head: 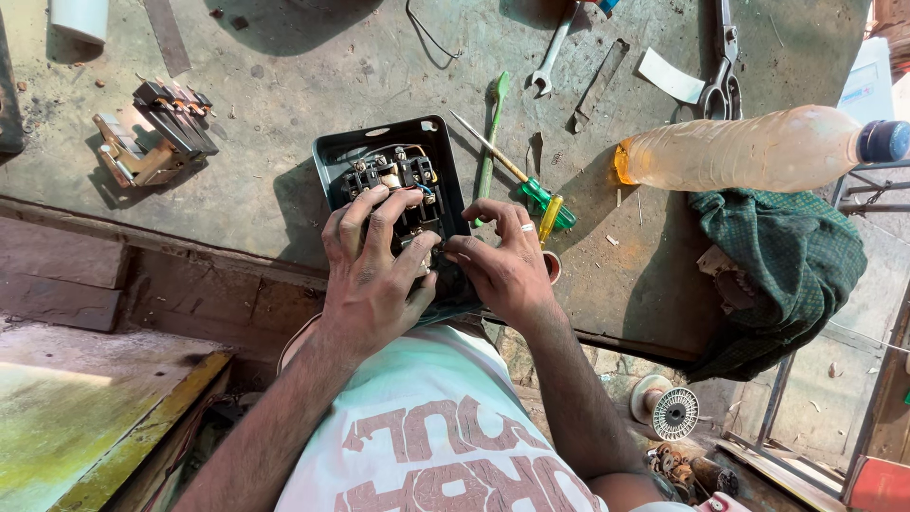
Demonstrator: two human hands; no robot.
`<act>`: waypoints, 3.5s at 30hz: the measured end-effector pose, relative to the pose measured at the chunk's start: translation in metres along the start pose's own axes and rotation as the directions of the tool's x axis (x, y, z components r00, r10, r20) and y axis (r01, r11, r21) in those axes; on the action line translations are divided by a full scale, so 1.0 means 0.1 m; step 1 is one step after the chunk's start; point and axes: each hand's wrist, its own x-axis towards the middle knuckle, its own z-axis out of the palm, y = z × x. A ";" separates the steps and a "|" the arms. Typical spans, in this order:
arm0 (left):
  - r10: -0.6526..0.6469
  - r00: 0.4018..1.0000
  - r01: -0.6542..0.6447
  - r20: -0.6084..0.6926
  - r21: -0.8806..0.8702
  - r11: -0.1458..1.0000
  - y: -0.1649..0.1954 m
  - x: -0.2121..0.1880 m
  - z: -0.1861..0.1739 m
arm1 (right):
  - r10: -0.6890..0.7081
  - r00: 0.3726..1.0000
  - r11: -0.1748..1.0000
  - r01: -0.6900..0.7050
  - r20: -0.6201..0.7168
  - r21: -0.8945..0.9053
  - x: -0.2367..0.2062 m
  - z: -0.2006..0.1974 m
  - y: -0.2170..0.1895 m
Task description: The person wraps a wire with electrical tape, then uses a screwdriver to tighten screws on a contactor. They strip a wire end and insert it into a terminal, securing it with the screwdriver.
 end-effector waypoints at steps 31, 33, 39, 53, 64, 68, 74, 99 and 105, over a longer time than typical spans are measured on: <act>0.269 0.943 -0.279 0.195 0.021 0.960 -0.17 0.28 0.05 | 0.180 0.978 0.976 -0.165 -0.107 0.140 -0.06 0.19 -0.12; 0.276 0.915 -0.291 0.295 0.007 0.957 -0.16 0.30 0.00 | 0.226 0.969 0.962 -0.206 -0.097 0.177 -0.08 0.17 -0.14; 0.346 0.851 -0.355 0.395 -0.053 0.934 -0.20 0.47 -0.15 | 0.244 0.968 0.952 -0.229 -0.054 0.203 -0.19 0.06 -0.26; 0.389 0.393 -0.527 0.833 -0.142 0.838 -0.05 1.00 -0.36 | 0.363 0.920 0.932 -0.356 -0.145 0.073 -0.51 0.31 -0.59; 0.322 0.282 -0.515 0.904 -0.141 0.846 -0.06 1.08 -0.37 | 0.386 0.816 0.921 -0.362 -0.431 0.140 -0.54 0.17 -0.46; 0.330 0.291 -0.529 0.898 -0.136 0.838 -0.14 1.04 -0.32 | 0.313 0.768 0.822 -0.514 -0.559 -0.245 -0.39 -0.04 -0.17; 0.427 0.454 -0.462 0.782 -0.203 0.863 -0.26 0.99 -0.24 | 0.735 0.607 0.594 -0.791 -0.303 -0.144 0.03 -0.10 -0.04; 0.454 0.557 -0.429 0.695 -0.227 0.874 -0.41 0.89 -0.21 | 0.184 0.815 0.933 0.031 -0.549 0.359 -0.21 0.40 -0.61; 0.431 0.541 -0.430 0.722 -0.203 0.880 -0.41 0.89 -0.20 | 0.088 0.812 0.984 0.017 -0.577 0.175 -0.16 0.36 -0.61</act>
